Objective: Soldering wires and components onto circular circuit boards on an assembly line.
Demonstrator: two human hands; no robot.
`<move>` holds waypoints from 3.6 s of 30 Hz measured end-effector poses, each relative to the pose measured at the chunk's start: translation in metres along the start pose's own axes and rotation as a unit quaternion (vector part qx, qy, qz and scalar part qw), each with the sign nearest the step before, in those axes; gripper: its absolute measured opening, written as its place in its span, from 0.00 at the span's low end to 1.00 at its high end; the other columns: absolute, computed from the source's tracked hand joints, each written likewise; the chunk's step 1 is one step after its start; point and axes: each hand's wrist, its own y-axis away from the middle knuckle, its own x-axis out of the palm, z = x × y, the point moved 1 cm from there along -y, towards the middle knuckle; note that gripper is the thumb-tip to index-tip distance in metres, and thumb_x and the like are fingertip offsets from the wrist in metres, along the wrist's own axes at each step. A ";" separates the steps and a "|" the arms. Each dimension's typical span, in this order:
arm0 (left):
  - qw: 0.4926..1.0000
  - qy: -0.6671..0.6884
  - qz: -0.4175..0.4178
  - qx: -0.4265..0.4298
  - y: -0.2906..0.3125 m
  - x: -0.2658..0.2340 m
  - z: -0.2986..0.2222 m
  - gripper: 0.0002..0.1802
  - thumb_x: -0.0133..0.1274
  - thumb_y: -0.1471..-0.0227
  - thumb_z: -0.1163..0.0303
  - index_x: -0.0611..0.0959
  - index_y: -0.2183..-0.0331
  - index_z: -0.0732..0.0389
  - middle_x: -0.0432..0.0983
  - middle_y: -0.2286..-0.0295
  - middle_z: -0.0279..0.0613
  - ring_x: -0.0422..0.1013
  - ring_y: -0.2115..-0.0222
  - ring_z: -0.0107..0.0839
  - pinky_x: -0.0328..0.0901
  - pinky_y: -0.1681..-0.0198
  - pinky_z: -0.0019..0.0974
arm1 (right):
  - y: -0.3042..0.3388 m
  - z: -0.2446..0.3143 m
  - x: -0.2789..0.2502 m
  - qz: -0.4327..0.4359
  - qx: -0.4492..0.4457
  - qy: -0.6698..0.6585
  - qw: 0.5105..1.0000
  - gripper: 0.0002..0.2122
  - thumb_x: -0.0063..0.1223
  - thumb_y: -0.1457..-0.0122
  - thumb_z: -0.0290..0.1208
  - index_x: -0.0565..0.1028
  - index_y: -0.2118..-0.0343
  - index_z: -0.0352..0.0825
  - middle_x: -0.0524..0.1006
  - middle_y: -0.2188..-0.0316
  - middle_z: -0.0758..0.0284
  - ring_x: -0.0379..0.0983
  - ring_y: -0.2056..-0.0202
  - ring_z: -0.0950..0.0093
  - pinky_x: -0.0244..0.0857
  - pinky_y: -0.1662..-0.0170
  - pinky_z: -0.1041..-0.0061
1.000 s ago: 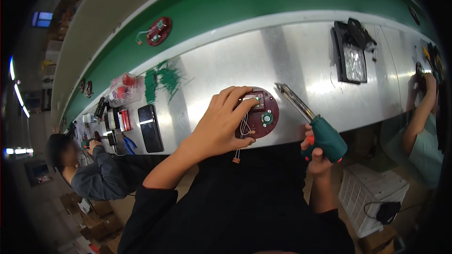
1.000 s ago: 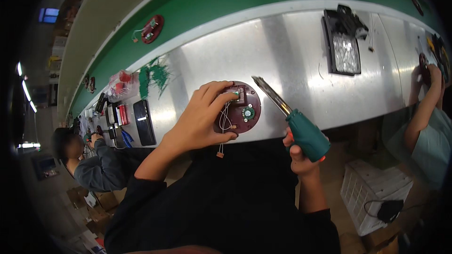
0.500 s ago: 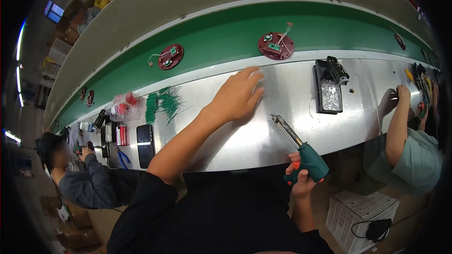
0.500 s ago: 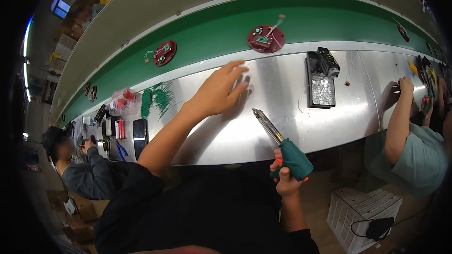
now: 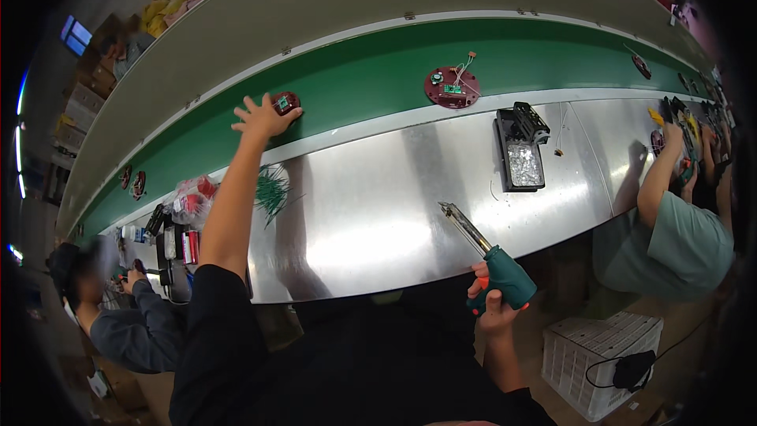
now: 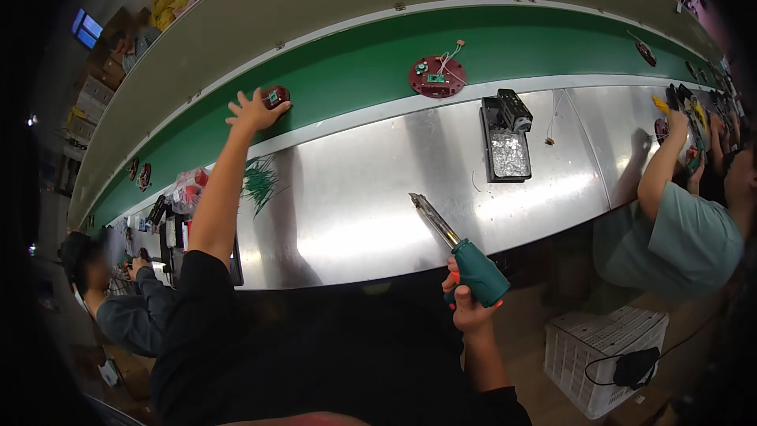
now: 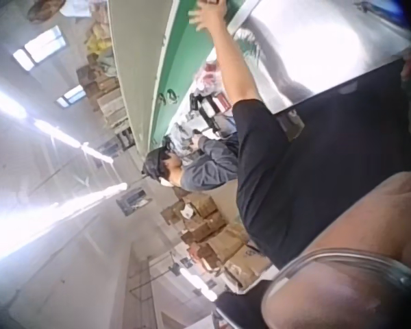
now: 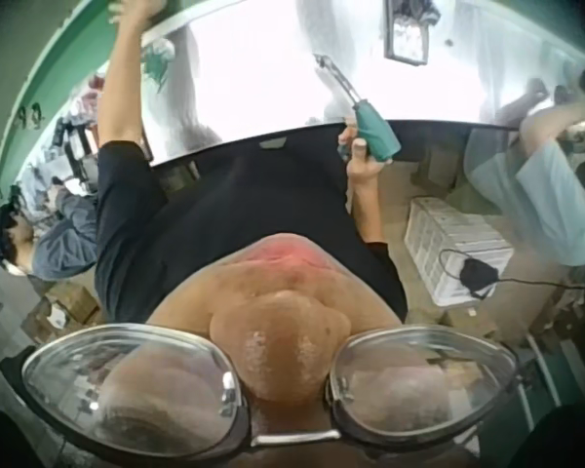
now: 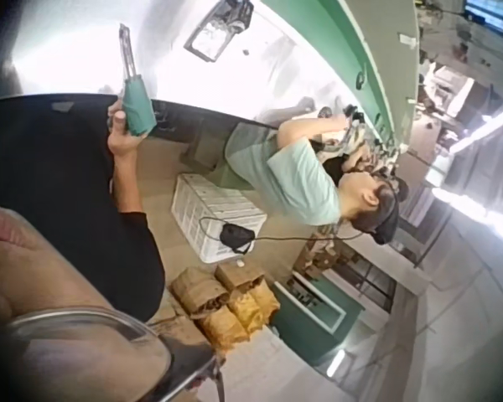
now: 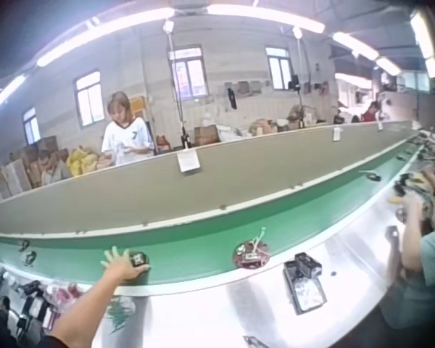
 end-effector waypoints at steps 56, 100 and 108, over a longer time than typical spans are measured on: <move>0.837 0.298 -0.039 0.458 0.235 -0.041 0.041 0.07 0.50 0.46 0.80 0.72 0.63 0.63 0.71 0.68 0.49 0.68 0.65 0.48 0.59 0.57 0.47 | -0.004 0.013 0.046 0.084 0.094 0.126 0.984 0.45 0.43 0.41 0.75 0.74 0.53 0.23 0.77 0.72 0.63 0.73 0.77 0.78 0.70 0.68 0.80; 0.806 0.427 -0.015 0.409 0.277 -0.028 -0.025 0.11 0.65 0.47 0.76 0.81 0.62 0.57 0.82 0.74 0.32 0.77 0.70 0.31 0.60 0.44 0.43 | 0.000 -0.006 0.036 0.116 0.051 0.102 0.987 0.37 0.59 0.39 0.63 0.78 0.55 0.20 0.79 0.75 0.65 0.77 0.77 0.79 0.74 0.67 0.78; 0.813 0.416 0.003 0.407 0.276 -0.032 -0.027 0.10 0.65 0.46 0.75 0.80 0.63 0.57 0.80 0.75 0.33 0.76 0.70 0.33 0.59 0.44 0.43 | 0.003 -0.008 0.033 0.103 0.057 0.117 0.986 0.35 0.60 0.40 0.63 0.81 0.60 0.23 0.80 0.77 0.65 0.80 0.73 0.75 0.75 0.59 0.73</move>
